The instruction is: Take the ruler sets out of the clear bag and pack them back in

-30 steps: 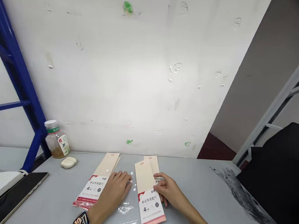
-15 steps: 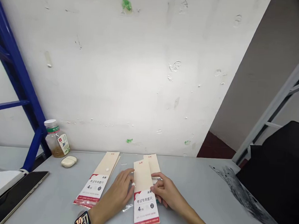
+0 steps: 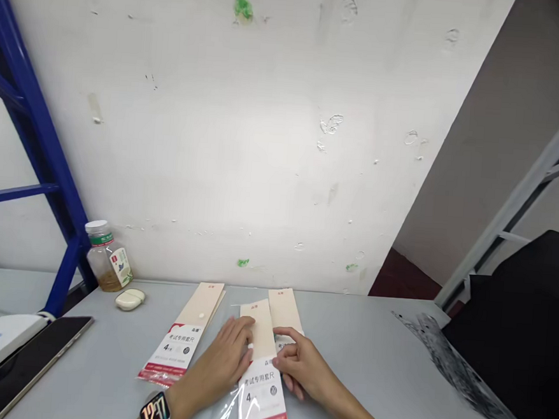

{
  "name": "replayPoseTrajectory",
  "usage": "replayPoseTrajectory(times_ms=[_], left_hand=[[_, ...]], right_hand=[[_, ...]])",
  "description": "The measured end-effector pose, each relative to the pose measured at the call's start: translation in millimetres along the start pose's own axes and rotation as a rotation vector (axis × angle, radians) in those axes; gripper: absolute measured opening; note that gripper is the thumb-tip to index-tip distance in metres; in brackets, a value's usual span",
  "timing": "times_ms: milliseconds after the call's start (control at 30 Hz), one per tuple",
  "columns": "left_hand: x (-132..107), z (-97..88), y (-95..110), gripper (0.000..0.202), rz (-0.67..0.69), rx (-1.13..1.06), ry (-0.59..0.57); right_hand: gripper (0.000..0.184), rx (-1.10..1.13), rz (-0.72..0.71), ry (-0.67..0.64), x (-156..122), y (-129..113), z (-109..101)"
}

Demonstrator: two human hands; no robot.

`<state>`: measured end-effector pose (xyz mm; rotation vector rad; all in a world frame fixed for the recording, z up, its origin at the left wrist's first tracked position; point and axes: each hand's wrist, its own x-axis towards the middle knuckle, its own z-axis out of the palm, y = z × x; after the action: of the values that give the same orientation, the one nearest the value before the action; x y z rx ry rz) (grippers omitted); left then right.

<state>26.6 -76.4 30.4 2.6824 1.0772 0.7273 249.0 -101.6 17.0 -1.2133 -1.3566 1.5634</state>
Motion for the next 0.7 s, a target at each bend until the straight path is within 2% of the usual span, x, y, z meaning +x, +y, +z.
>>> replayPoseTrajectory(times_ms=[233,467,700], left_hand=[[0,0.6,1,0.012,0.002,0.004,-0.017],[-1,6.4,-2,0.013,0.061,0.056,0.002],[2,7.7,-1,0.015,0.091,0.109,0.000]], right_hand=[[0.061,0.071,-0.002,0.004,2,2,7],[0.065,0.170,0.014,-0.108,-1,6,23],[0.072,0.169,0.013,-0.225,0,11,26]])
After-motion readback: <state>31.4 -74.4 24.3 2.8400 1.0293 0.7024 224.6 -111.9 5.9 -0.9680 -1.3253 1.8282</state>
